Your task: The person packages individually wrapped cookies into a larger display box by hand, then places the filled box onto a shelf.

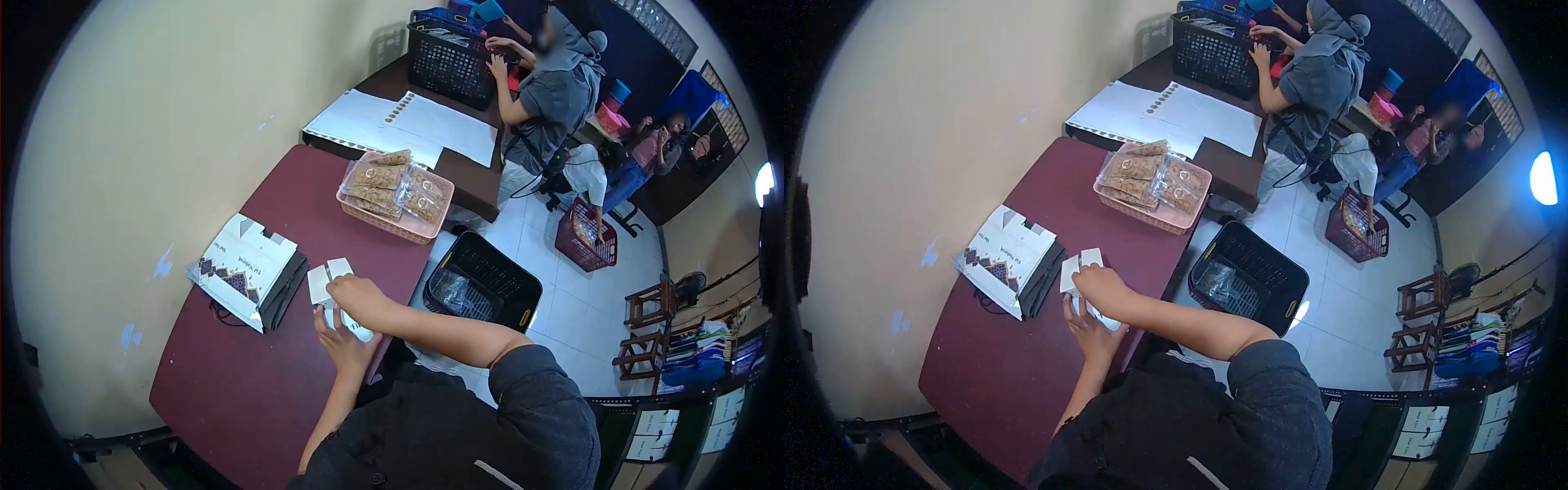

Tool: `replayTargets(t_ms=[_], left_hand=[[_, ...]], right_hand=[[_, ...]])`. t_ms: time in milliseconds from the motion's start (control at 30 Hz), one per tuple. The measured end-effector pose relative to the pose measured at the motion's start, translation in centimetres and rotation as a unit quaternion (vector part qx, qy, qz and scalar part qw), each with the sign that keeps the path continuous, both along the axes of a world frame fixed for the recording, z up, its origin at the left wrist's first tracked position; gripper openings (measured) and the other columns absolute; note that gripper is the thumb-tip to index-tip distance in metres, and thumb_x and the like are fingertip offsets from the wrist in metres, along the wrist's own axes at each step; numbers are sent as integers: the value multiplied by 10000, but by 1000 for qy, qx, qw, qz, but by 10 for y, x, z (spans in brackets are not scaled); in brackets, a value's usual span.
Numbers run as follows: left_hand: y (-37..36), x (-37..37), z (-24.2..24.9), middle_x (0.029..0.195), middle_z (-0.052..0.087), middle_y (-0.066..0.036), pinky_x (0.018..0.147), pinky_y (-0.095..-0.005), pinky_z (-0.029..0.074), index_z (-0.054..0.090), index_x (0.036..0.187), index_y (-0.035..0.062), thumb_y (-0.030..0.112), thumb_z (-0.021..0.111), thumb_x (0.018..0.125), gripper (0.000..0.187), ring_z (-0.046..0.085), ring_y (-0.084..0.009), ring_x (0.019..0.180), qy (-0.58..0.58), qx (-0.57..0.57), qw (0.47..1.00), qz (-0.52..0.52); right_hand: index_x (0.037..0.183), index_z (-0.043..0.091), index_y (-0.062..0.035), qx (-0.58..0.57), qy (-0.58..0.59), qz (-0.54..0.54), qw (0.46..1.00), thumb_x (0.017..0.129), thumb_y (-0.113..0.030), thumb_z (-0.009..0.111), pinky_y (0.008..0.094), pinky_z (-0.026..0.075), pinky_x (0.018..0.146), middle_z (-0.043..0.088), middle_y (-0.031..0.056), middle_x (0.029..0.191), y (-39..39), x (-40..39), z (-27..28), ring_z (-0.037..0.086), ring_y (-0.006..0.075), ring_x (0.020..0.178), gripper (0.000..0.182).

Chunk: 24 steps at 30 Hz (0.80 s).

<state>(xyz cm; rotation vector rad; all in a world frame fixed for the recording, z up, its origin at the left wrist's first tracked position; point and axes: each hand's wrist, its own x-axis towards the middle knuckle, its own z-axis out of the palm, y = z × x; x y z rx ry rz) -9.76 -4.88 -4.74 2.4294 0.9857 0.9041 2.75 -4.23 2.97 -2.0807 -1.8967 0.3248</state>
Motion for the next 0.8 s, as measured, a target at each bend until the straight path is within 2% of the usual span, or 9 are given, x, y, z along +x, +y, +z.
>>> replayTargets(t_ms=[67, 133, 200, 267, 367, 533, 600, 633, 800], left_hand=[[1, 0, -3, 1373, 147, -215, 1016, -575, 266, 153, 1397, 133, 420, 849, 546, 1137, 199, -430, 1301, -7, 11, 1000, -1], [3, 1, 0, 1374, 150, -214, 1020, -567, 268, 165, 1387, 134, 420, 851, 539, 1127, 202, -429, 1300, -16, -16, 1000, -3], [7, 2, -4, 1371, 162, -215, 1019, -556, 279, 192, 1374, 132, 413, 846, 545, 1093, 211, -431, 1296, -28, 6, 1000, -2], [7, 3, 1, 1359, 179, -212, 1021, -550, 296, 223, 1347, 64, 400, 837, 553, 1059, 218, -416, 1306, 4, 1, 1000, 12], [8, 2, 0, 1353, 195, -218, 1021, -551, 293, 218, 1358, 62, 396, 813, 588, 1029, 231, -421, 1297, -3, 26, 1000, 8], [9, -1, -3, 1356, 187, -245, 1005, -560, 308, 215, 1361, 54, 383, 800, 625, 996, 255, -435, 1280, -14, 21, 1000, -1], [10, -1, -1, 1362, 182, -251, 999, -558, 317, 216, 1359, 46, 367, 803, 632, 988, 268, -449, 1268, -12, 40, 999, 4], [11, -1, -1, 1361, 191, -250, 1003, -562, 308, 210, 1363, 68, 354, 814, 622, 997, 259, -448, 1272, -28, 30, 999, 1], [10, -2, -2, 1363, 200, -242, 1011, -565, 302, 210, 1363, 101, 314, 854, 565, 1047, 261, -451, 1272, -28, 2, 1000, -1]], right_hand=[[958, 568, 7, 20, -38, -3, 999, 744, -62, 567, 384, 534, 728, 620, 162, 888, 1, -6, 1, 621, 306, 869, 225], [997, 541, -11, 8, -58, 9, 998, 741, -74, 576, 385, 533, 703, 594, 174, 972, 4, -9, 2, 612, 295, 883, 266], [968, 548, 0, 147, -92, -19, 985, 747, -83, 586, 366, 528, 693, 565, 183, 1022, 4, -9, 7, 597, 280, 893, 239], [993, 529, -11, 187, -93, -17, 978, 732, -79, 610, 379, 502, 752, 518, 184, 1063, 6, 1, 5, 567, 294, 938, 281], [1062, 494, -15, 68, 39, -90, 993, 611, -130, 789, 438, 443, 808, 502, 188, 1006, 2, 9, 3, 525, 365, 964, 551], [1058, 485, -35, 145, 188, -171, 956, 612, -122, 787, 420, 427, 837, 499, 190, 1019, -8, 14, -19, 513, 381, 979, 545], [1064, 495, -51, 178, 228, -169, 942, 620, -110, 784, 414, 433, 818, 487, 179, 1065, -9, 11, -31, 519, 361, 979, 533], [1106, 505, -59, 137, 274, -173, 936, 649, -105, 775, 415, 440, 862, 460, 188, 1195, -12, 11, -32, 510, 369, 1046, 533], [1165, 517, -69, 221, 194, -192, 936, 719, -92, 734, 423, 401, 987, 326, 202, 1417, -21, -10, -22, 436, 378, 1219, 496]])
